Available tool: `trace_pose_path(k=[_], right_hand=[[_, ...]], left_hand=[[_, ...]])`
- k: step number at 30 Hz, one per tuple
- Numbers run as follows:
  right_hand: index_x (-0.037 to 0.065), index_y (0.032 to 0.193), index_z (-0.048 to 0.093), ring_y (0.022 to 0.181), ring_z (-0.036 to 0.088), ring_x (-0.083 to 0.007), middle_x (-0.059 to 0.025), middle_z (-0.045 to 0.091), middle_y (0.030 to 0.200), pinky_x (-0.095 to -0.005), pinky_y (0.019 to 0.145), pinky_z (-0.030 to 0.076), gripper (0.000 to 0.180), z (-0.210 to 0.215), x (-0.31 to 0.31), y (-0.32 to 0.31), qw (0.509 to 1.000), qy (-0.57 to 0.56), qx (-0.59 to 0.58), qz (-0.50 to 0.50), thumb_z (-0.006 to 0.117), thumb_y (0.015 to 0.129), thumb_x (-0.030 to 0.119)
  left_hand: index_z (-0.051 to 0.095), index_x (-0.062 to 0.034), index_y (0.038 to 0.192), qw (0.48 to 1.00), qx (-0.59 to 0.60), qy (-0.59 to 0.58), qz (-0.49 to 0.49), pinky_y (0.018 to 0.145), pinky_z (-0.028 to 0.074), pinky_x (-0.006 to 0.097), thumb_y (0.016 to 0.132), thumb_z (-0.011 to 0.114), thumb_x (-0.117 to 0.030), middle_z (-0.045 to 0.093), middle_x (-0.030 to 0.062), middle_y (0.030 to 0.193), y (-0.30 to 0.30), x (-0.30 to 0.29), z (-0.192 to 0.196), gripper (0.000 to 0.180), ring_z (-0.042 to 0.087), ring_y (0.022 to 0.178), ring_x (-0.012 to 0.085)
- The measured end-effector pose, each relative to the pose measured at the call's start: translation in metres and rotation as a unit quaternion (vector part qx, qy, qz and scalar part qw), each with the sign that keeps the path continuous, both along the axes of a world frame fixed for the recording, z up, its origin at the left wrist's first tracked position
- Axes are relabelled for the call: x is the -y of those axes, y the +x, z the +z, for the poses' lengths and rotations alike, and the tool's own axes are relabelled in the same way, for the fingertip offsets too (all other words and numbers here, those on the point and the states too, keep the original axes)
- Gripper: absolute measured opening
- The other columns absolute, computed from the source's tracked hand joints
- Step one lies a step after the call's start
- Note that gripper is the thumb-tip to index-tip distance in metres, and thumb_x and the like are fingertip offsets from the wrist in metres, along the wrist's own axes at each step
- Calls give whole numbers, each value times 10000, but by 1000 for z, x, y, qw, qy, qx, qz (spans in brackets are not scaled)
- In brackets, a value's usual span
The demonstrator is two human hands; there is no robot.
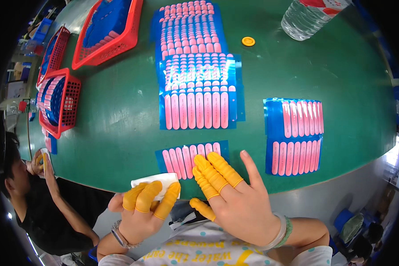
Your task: The person cleans small pink plastic oval parts by wiping them with a cloth and liquid from a water bottle.
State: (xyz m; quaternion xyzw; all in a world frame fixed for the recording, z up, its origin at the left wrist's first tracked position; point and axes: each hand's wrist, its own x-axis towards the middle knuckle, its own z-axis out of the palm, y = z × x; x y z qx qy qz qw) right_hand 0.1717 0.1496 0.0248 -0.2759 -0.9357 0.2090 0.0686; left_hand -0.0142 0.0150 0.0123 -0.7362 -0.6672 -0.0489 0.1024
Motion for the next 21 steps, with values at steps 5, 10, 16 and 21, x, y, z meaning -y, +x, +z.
trace_pose_path(k=[5, 10, 16, 21], right_hand=[[34, 1145, 708, 1266, 562, -228, -80, 660, 1261, -582, 1146, 284, 447, -4, -2, 1, 1000, -2, -10, 4, 722, 829, 349], [33, 1148, 704, 1273, 556, -231, -84, 656, 1266, -584, 1143, 286, 448, -6, 0, 1, 1000, -14, -11, 9, 719, 827, 346], [42, 1254, 650, 1321, 521, -260, -85, 603, 1355, -613, 1149, 242, 583, -10, -2, 8, 999, -18, 12, 27, 754, 804, 398], [24, 1326, 595, 1346, 494, -273, -101, 568, 1396, -603, 1158, 231, 662, -15, -5, 18, 999, -14, 8, 51, 739, 813, 417]], left_hand=[[766, -265, 1100, 997, 78, -15, 11, 858, 238, 383, 770, 735, -243, 599, -83, 1119, -5, -3, 3, 332, 533, 1031, 116], [768, -268, 1119, 991, 119, -7, 63, 870, 239, 386, 741, 756, -220, 598, -80, 1132, -15, -14, 5, 381, 517, 1065, 125], [759, -252, 1128, 999, 11, 29, -5, 869, 248, 400, 710, 720, -196, 608, -2, 1153, -6, -74, -4, 424, 533, 970, 180], [758, -237, 1128, 999, 25, 24, 8, 885, 255, 418, 712, 721, -201, 613, 7, 1135, 0, -66, -5, 419, 531, 974, 175]])
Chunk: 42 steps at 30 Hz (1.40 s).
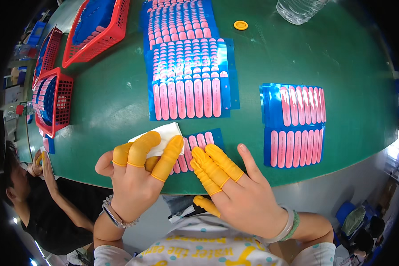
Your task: The person cleans small pink plastic oval parts by wiping them with a cloth and liquid from a water bottle.
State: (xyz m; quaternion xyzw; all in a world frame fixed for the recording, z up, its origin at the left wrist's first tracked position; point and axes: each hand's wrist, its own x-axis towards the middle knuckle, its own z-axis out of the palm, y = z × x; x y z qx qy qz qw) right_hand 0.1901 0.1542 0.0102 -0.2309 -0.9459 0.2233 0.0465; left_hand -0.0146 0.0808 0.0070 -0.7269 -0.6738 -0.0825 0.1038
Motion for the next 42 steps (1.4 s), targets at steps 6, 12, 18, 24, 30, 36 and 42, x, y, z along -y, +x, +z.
trace_pose_path(k=[6, 12, 18, 24, 30, 36, 42], right_hand=[[34, 1340, 587, 1348, 492, -278, -101, 563, 1407, -587, 1162, 234, 672, 4, -1, 0, 1000, -11, 5, -8, 738, 814, 424], [12, 1255, 642, 1310, 528, -259, -110, 603, 1356, -532, 1157, 286, 577, 9, -7, 4, 998, 34, -21, -40, 710, 816, 379], [-16, 1193, 670, 1285, 548, -273, -116, 629, 1314, -520, 1154, 307, 541, 8, -4, 5, 999, 20, -18, -38, 700, 814, 368], [-27, 1214, 657, 1284, 546, -271, -129, 623, 1318, -495, 1159, 310, 550, 9, 0, 2, 998, 26, -17, -59, 690, 816, 349], [10, 1305, 602, 1336, 506, -270, -119, 569, 1396, -514, 1157, 267, 666, 12, -9, 16, 999, 23, 14, -22, 740, 802, 425], [-22, 1237, 638, 1321, 509, -268, -121, 595, 1359, -521, 1156, 290, 576, 9, -7, 16, 999, 21, -6, -40, 701, 796, 342], [32, 1317, 598, 1359, 478, -273, -100, 553, 1419, -544, 1147, 241, 671, 6, -2, 18, 998, 37, 20, -53, 741, 795, 428]], left_hand=[[759, -224, 1125, 996, -53, -16, -68, 877, 282, 405, 712, 726, -208, 592, -5, 1158, 17, 30, 13, 415, 530, 975, 196], [757, -223, 1126, 996, -33, -50, -67, 859, 252, 416, 695, 738, -208, 588, -13, 1163, 18, 38, 16, 431, 520, 1004, 194], [746, -199, 1149, 999, 11, -25, -31, 842, 253, 419, 672, 728, -171, 598, 8, 1159, 11, 5, 7, 479, 526, 978, 209], [750, -198, 1148, 995, -54, -20, -79, 830, 303, 411, 685, 716, -131, 590, 50, 1163, 22, 12, 10, 469, 521, 960, 242], [756, -224, 1094, 997, -52, -7, -61, 817, 270, 393, 767, 646, -244, 622, -38, 1144, 31, 28, 10, 346, 550, 885, 118], [745, -158, 1145, 997, 10, -36, -73, 836, 356, 370, 676, 721, -117, 579, 51, 1180, 19, -3, 10, 471, 521, 1001, 253], [740, -151, 1137, 994, -50, -10, -95, 800, 383, 353, 728, 674, -133, 603, 50, 1168, 30, -6, 9, 415, 542, 982, 243]])
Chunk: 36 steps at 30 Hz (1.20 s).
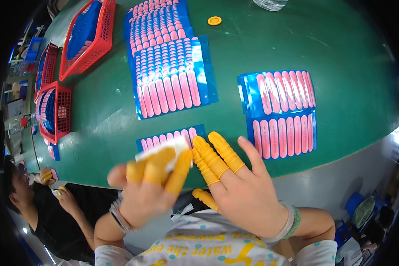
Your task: The person cleans small pink plastic oval parts by wiping them with a cloth and liquid from a water bottle.
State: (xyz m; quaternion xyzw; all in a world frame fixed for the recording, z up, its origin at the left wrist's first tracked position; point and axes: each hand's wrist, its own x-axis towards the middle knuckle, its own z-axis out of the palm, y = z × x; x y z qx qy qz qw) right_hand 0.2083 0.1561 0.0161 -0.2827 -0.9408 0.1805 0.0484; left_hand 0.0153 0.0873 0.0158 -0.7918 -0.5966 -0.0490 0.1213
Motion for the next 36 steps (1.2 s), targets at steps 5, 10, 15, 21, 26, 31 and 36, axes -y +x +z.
trace_pose_path(k=[5, 10, 15, 21, 26, 31, 36], right_hand=[[29, 1309, 601, 1366, 473, -284, -107, 554, 1419, -526, 1131, 230, 660, 5, -9, 3, 999, -31, -18, 12, 751, 784, 401], [21, 1295, 610, 1357, 483, -282, -107, 561, 1413, -528, 1122, 237, 645, 3, -10, 8, 1000, 11, 0, 10, 746, 793, 402], [18, 1289, 615, 1349, 490, -281, -101, 563, 1411, -541, 1117, 247, 644, 3, -4, 2, 1000, 23, 1, -7, 743, 793, 408], [14, 1290, 611, 1353, 483, -296, -111, 560, 1413, -559, 1120, 236, 664, 4, -5, 1, 1000, 1, 1, -17, 750, 780, 416], [-4, 1196, 669, 1361, 470, -260, -106, 598, 1359, -570, 1137, 229, 575, 8, -13, 8, 1000, 17, -16, -16, 715, 790, 400], [-6, 1136, 694, 1360, 473, -236, -93, 625, 1312, -564, 1149, 224, 558, 13, -7, 4, 998, 65, 4, -8, 699, 778, 422], [-2, 1019, 738, 1278, 544, -215, -97, 682, 1182, -564, 1169, 227, 465, 16, -4, 4, 997, 78, 13, -3, 670, 763, 380]], left_hand=[[754, -153, 1102, 999, 22, -13, 26, 790, 388, 335, 732, 677, -178, 622, 29, 1131, 16, 32, 6, 379, 565, 951, 204], [749, -143, 1112, 997, 72, -32, 7, 815, 416, 365, 680, 720, -148, 601, 70, 1132, 11, 21, 5, 433, 548, 973, 257], [730, -136, 1148, 999, 42, -1, 21, 846, 394, 407, 714, 694, -97, 592, 79, 1167, 0, -27, -3, 437, 537, 989, 281], [763, -156, 1087, 1000, 13, 18, 4, 883, 286, 405, 721, 705, -229, 599, 19, 1181, 22, 27, -3, 377, 530, 978, 198], [752, -156, 1110, 998, 55, 13, 25, 888, 296, 403, 718, 700, -218, 602, 15, 1170, 24, 25, -2, 401, 523, 997, 203], [732, -118, 1145, 998, 63, 25, -1, 856, 364, 387, 731, 673, -144, 599, 54, 1189, 9, -3, -2, 419, 538, 1014, 232], [732, -96, 1141, 998, 10, 60, -27, 826, 379, 386, 717, 668, -167, 596, 78, 1217, 7, -28, -11, 435, 561, 996, 247]])
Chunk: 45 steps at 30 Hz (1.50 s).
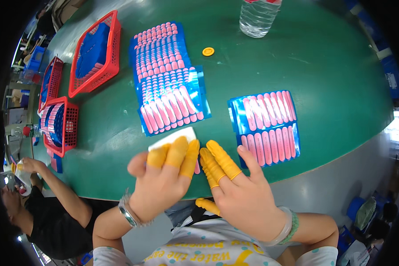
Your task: The person cleans small pink plastic oval parts by wiping them with a cloth and liquid from a water bottle.
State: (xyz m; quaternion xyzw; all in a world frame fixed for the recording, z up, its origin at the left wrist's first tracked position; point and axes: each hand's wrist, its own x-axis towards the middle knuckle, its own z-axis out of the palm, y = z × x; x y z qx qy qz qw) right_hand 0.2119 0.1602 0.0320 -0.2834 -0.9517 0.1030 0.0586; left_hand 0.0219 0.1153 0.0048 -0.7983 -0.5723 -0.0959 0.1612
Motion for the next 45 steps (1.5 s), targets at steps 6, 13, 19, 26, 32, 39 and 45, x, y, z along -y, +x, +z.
trace_pose_path(k=[6, 13, 19, 26, 32, 39, 45], right_hand=[[-29, 1053, 716, 1285, 542, -246, -134, 645, 1271, -560, 1173, 230, 479, 2, -2, -1, 999, 41, 5, 24, 647, 759, 343], [-39, 1195, 657, 1376, 441, -296, -132, 580, 1371, -592, 1140, 201, 687, 3, -3, -2, 999, -31, 11, 8, 696, 748, 481], [-26, 1159, 680, 1358, 461, -320, -128, 600, 1344, -598, 1123, 219, 642, 5, -5, -7, 999, -46, 8, 0, 728, 756, 472], [10, 1057, 727, 1319, 514, -323, -107, 672, 1236, -562, 1114, 262, 529, 4, -17, -13, 999, -41, 0, -7, 758, 773, 456], [47, 1177, 689, 1271, 541, -297, -66, 648, 1291, -485, 1050, 337, 622, 9, -21, -25, 999, -29, -17, -32, 776, 751, 492], [240, 1246, 685, 1049, 506, -154, 26, 599, 1335, -314, 812, 395, 440, -7, 6, 1, 995, 4, 36, 92, 685, 806, 258], [175, 1178, 718, 907, 541, -180, 22, 646, 1240, -287, 732, 435, 398, -3, 8, 29, 992, -33, -70, 100, 679, 782, 172]], left_hand=[[741, -108, 1136, 997, -75, -28, -18, 816, 327, 357, 728, 655, -203, 621, 14, 1190, 24, 59, 12, 427, 559, 953, 185], [750, -187, 1130, 970, 206, -82, 102, 857, 296, 372, 753, 670, -113, 613, 7, 1166, -10, 82, 15, 393, 519, 1029, 155], [705, -10, 1149, 880, 325, 180, 295, 856, 488, 361, 909, 610, 42, 550, 143, 1152, -57, 90, -23, 264, 576, 1020, 284], [685, 6, 1140, 873, 352, 165, 295, 917, 475, 342, 959, 574, 27, 543, 135, 1204, -63, 89, -31, 213, 567, 1076, 248], [685, -3, 1097, 868, 373, 160, 288, 900, 472, 349, 958, 587, 6, 553, 126, 1176, -66, 90, -30, 171, 571, 1042, 254], [701, -9, 1077, 860, 383, 171, 291, 801, 478, 334, 898, 602, 25, 558, 136, 1120, -66, 91, -27, 208, 573, 968, 269], [688, 16, 1098, 868, 389, 182, 251, 839, 477, 329, 942, 574, 15, 547, 134, 1143, -66, 88, -36, 193, 576, 998, 267]])
